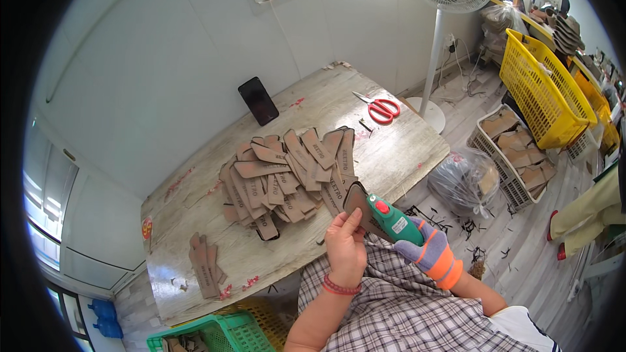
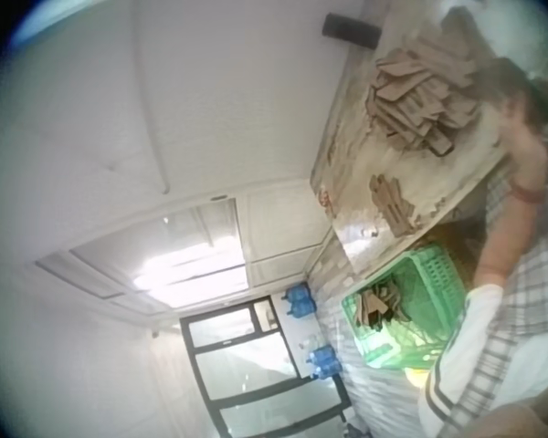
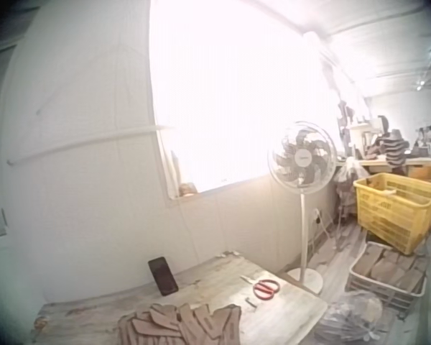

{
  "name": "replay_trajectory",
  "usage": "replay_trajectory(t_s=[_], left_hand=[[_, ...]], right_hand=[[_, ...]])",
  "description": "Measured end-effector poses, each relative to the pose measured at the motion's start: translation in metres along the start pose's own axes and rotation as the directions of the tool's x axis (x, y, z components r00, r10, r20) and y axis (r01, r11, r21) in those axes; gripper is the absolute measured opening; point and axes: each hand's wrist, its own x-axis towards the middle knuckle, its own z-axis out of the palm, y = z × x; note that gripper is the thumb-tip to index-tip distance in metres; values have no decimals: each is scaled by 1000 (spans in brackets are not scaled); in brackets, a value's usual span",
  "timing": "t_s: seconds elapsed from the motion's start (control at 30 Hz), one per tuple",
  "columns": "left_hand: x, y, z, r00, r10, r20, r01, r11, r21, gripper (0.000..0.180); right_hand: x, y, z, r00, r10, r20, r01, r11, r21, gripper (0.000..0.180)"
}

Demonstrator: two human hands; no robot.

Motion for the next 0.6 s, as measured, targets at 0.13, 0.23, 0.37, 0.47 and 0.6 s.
replay_trajectory(t_s=[0.13, 0.23, 0.37, 0.47, 0.6], left_hand=[[-5, -4, -6, 1000, 9, 13, -10, 997, 73, 8], [-7, -4, -13, 998, 51, 28, -55, 989, 139, 10], [-6, 4, -14, 991, 125, 56, -134, 970, 201, 13], [-7, 13, -10, 987, 146, 64, -157, 958, 242, 14], [-3, 16, -14, 969, 217, 116, -242, 924, 297, 15]], right_hand=[[0, -2, -2, 999, -53, -9, 53, 998, -17, 55], [0, -2, -3, 995, -95, -9, 95, 995, -14, 54], [0, 4, -6, 997, -75, 8, 75, 997, -11, 55], [1, 12, -10, 998, -66, 18, 67, 997, -29, 56], [0, 11, -10, 998, -61, 21, 62, 997, -43, 55]])
